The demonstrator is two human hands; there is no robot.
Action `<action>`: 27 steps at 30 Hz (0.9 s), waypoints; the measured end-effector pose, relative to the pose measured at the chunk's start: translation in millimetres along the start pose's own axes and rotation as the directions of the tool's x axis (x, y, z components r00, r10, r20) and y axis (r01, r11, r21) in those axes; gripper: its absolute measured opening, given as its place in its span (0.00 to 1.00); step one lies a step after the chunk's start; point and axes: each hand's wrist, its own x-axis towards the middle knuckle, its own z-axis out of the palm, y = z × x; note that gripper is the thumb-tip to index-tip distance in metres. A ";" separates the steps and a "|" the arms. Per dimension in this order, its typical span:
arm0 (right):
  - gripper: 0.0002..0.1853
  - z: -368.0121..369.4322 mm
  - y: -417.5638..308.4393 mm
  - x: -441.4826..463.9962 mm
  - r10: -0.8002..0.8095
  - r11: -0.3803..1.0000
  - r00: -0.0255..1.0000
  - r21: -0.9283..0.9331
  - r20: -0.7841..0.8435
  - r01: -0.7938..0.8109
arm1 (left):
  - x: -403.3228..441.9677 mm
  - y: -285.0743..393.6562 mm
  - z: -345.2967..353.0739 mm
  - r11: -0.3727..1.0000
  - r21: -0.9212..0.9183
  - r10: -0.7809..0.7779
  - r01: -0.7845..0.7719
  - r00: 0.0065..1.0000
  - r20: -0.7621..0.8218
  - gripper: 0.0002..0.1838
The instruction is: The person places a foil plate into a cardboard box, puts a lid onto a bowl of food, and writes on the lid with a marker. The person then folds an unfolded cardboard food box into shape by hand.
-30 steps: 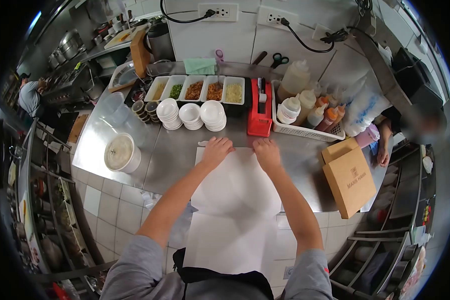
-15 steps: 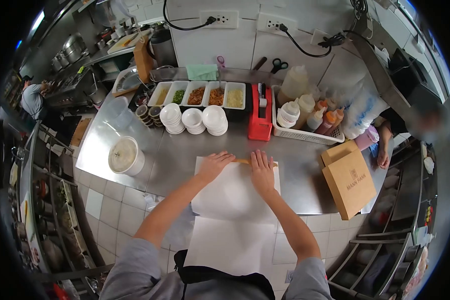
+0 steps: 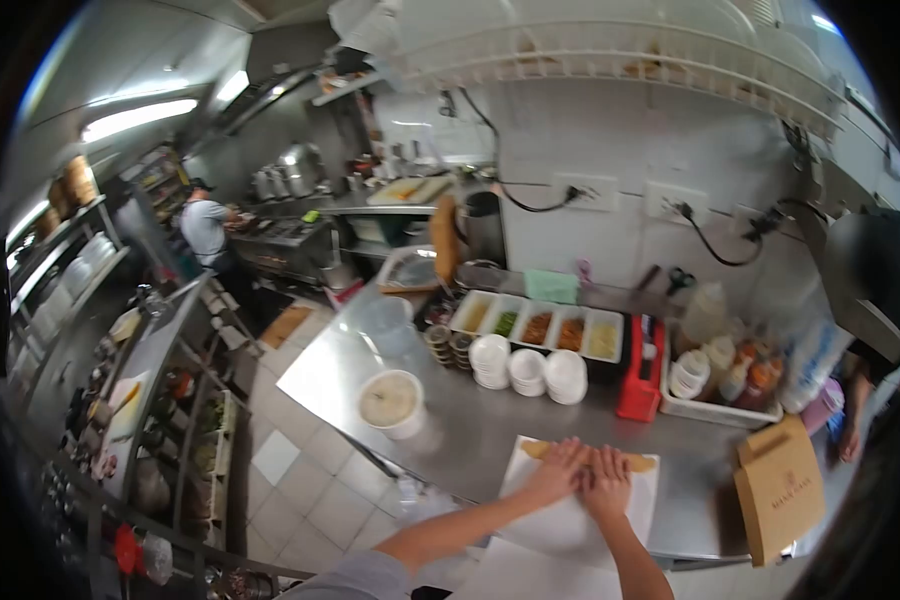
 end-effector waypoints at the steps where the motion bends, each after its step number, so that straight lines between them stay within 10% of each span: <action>1: 0.23 4.0 1.1 -2.0 0.011 1.000 0.999 -0.004 0.030 -0.011 | 0.7 8.8 -1.4 0.994 0.109 -0.017 0.014 0.999 0.033 0.34; 11: 0.26 7.5 -8.2 1.8 0.120 0.992 0.959 -0.059 0.256 -0.109 | -15.6 -20.0 5.4 0.972 0.091 -0.193 0.217 0.957 -0.216 0.32; 14: 0.24 5.1 1.3 6.2 0.226 0.974 0.941 -0.093 0.253 -0.208 | -21.1 -29.6 -25.4 0.906 0.328 -0.229 0.267 0.961 -0.153 0.32; 19: 0.23 14.6 26.7 6.7 0.223 0.956 0.942 -0.244 0.252 -0.161 | -17.8 -22.2 -39.0 0.932 0.135 -0.323 0.335 0.941 -0.103 0.30; 22: 0.23 36.5 -15.1 18.5 0.035 0.999 0.976 0.013 0.216 -0.038 | -17.8 -31.6 -30.4 0.993 0.073 -0.087 0.095 0.991 -0.102 0.28; 27: 0.23 20.8 -7.5 15.1 0.073 0.995 0.954 0.043 0.290 -0.089 | -20.3 -34.4 -47.8 0.985 0.043 -0.171 0.169 0.984 0.046 0.29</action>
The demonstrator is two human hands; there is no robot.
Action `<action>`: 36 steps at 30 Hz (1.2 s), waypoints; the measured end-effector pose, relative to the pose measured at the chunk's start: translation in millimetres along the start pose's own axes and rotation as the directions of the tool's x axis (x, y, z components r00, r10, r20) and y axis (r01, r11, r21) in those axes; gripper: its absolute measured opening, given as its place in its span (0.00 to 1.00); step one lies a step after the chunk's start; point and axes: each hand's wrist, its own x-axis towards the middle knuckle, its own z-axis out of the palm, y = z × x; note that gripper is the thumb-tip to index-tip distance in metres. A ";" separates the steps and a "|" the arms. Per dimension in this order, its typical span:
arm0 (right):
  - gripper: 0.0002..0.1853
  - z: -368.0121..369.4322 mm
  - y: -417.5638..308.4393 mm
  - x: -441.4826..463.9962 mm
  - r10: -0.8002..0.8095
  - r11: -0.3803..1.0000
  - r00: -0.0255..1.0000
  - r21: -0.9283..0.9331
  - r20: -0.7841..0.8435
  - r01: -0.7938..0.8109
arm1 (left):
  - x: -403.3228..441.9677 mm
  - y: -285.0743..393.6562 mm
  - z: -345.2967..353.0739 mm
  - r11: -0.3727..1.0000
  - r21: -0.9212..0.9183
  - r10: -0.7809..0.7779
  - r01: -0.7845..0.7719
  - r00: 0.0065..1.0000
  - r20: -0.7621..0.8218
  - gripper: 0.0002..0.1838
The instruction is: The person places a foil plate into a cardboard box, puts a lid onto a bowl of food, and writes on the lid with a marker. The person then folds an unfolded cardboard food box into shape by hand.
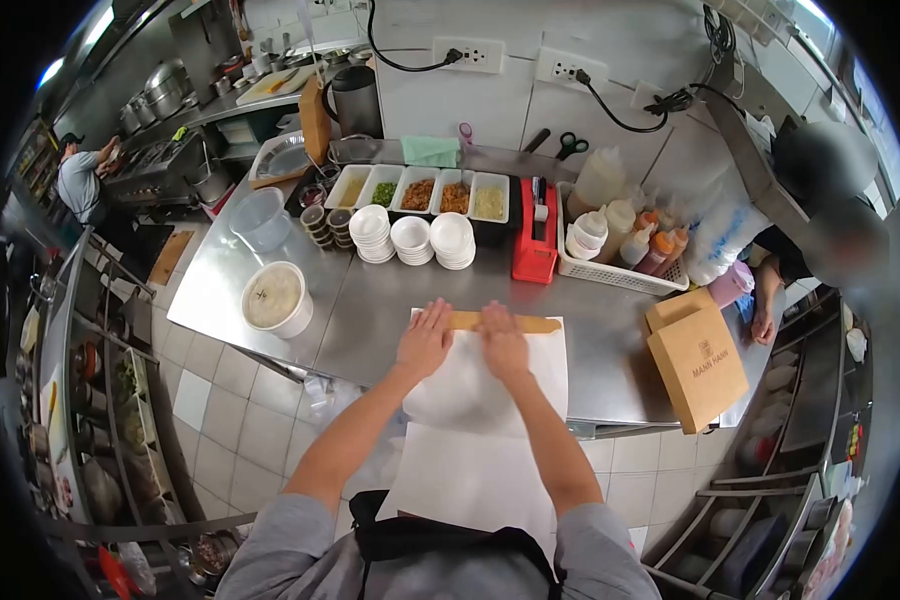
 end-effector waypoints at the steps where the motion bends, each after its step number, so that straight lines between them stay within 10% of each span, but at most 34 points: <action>1: 0.24 -7.1 21.2 -5.2 0.058 0.998 0.998 0.007 -0.030 -0.058 | -1.0 -5.0 -0.1 0.999 0.000 -0.051 0.051 0.999 -0.011 0.30; 9: 0.28 -35.2 52.3 -19.5 0.358 0.923 0.933 -0.158 0.022 -0.351 | 4.1 -23.3 8.2 0.987 0.114 -0.105 0.114 0.991 -0.087 0.31; 15: 0.30 -58.5 11.7 -47.2 0.041 0.978 0.999 -0.205 -0.021 -0.044 | 14.6 -11.4 -16.8 0.987 0.141 0.100 -0.076 0.980 -0.173 0.29; 27: 0.34 -50.1 23.7 -45.2 0.405 0.870 0.810 0.451 -0.424 -0.199 | 32.8 52.2 -8.3 0.907 0.047 0.421 -0.419 0.905 -0.059 0.25; 31: 0.34 -51.8 22.4 -49.4 0.442 0.867 0.797 0.425 -0.411 -0.262 | 68.7 77.8 -0.5 0.881 -0.001 0.467 -0.474 0.868 -0.167 0.23; 36: 0.31 -38.9 21.8 -55.6 0.423 0.869 0.780 0.449 -0.460 -0.207 | 121.1 112.6 7.3 0.905 -0.253 0.378 -0.341 0.919 0.112 0.13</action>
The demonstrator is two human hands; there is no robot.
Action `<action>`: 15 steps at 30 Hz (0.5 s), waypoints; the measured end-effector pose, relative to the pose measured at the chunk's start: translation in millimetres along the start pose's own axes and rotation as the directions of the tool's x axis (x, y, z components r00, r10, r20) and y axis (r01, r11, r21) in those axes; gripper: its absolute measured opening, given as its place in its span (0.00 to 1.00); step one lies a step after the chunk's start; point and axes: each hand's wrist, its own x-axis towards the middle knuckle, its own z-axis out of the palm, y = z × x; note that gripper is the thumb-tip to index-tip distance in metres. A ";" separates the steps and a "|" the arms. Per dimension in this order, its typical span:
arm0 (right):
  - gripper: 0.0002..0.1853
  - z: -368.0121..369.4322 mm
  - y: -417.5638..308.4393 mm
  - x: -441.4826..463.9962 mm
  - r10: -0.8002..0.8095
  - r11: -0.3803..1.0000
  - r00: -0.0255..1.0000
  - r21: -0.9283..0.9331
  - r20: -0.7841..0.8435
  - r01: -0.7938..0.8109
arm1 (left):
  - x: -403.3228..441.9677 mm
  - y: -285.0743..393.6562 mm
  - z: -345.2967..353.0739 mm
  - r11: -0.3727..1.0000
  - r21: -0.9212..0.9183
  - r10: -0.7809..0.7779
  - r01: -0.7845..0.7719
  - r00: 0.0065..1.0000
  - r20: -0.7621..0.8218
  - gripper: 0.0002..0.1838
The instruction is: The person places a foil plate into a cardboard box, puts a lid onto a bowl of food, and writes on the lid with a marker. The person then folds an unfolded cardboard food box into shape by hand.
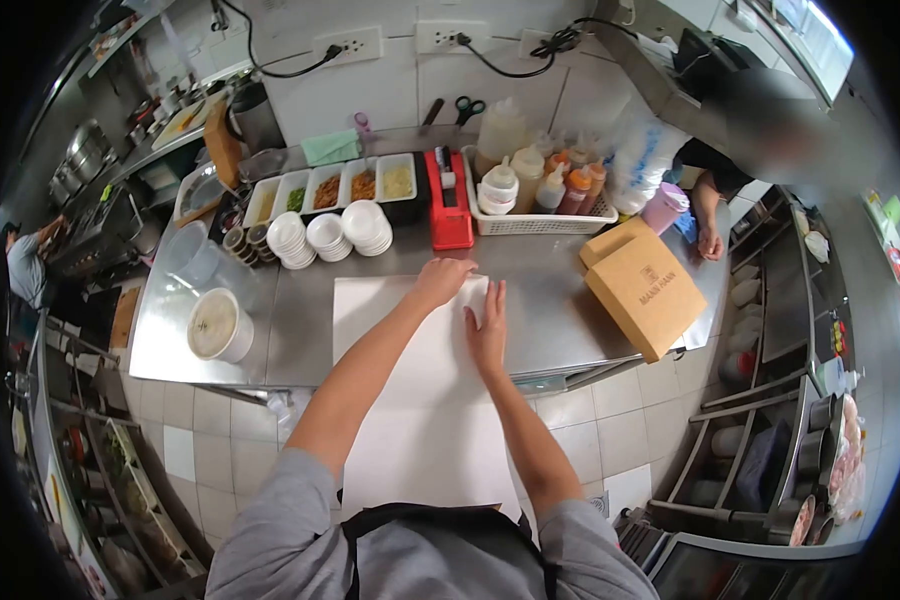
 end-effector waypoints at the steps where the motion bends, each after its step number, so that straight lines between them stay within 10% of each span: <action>1: 0.30 1.6 3.5 -1.1 -0.012 1.000 1.000 -0.012 -0.018 0.012 | 9.0 -2.3 2.6 0.998 -0.050 -0.028 0.029 0.999 0.025 0.12; 15: 0.19 0.3 -9.1 -5.2 0.092 0.996 0.996 0.008 0.017 -0.093 | 32.4 -40.1 13.6 0.902 -0.430 0.041 0.040 0.983 0.177 0.18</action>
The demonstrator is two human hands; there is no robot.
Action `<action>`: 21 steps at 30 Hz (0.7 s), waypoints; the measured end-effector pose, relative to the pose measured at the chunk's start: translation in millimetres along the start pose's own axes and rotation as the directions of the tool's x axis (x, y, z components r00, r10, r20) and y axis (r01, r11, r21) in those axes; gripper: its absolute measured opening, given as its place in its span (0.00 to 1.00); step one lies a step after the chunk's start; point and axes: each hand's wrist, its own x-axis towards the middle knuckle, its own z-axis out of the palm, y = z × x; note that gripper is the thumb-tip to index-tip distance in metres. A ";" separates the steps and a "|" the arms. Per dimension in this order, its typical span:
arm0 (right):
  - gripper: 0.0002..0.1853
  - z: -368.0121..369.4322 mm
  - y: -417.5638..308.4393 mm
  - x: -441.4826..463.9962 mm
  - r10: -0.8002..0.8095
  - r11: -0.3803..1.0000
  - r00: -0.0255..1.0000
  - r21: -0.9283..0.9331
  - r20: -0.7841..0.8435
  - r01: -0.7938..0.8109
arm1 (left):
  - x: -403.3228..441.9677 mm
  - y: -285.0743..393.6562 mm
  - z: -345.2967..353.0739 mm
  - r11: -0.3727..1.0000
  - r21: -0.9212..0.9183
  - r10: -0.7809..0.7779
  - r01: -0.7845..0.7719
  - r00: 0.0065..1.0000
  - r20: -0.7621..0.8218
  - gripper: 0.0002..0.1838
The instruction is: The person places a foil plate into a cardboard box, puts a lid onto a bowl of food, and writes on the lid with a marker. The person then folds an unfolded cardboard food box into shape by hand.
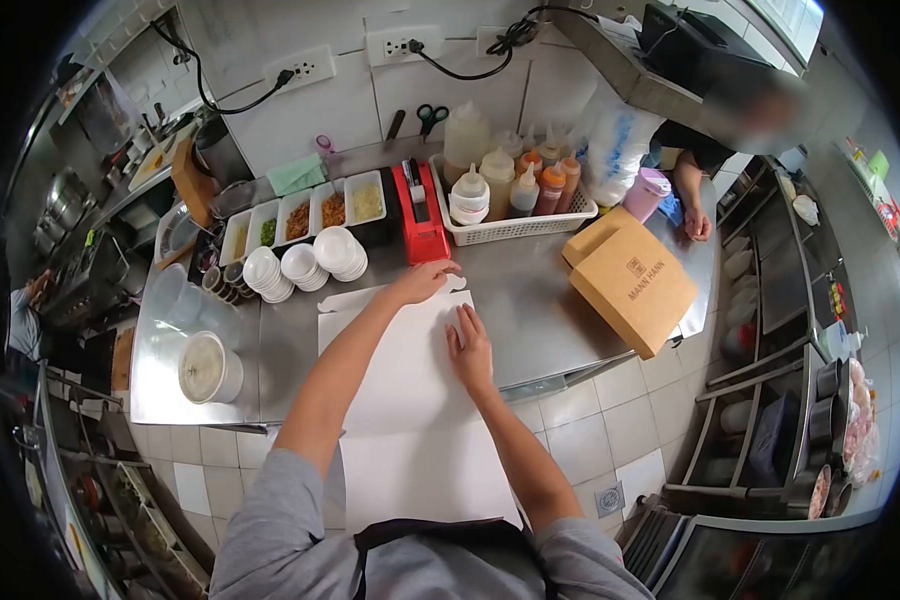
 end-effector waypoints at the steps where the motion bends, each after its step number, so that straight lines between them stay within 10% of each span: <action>1: 0.18 -0.7 -1.1 1.7 0.008 1.000 1.000 -0.002 0.002 -0.008 | 1.1 4.0 -3.4 1.000 -0.020 0.003 -0.003 1.000 0.022 0.19; 16: 0.15 -0.3 -0.8 -1.0 0.001 1.000 0.999 -0.031 0.043 0.000 | 5.7 6.9 -10.6 0.934 -0.194 -0.257 0.301 0.941 0.220 0.09; 21: 0.15 -0.8 -1.0 -0.1 -0.003 1.000 0.998 -0.027 0.057 0.004 | 4.2 -15.8 -9.8 0.995 -0.072 -0.062 0.071 0.991 0.118 0.14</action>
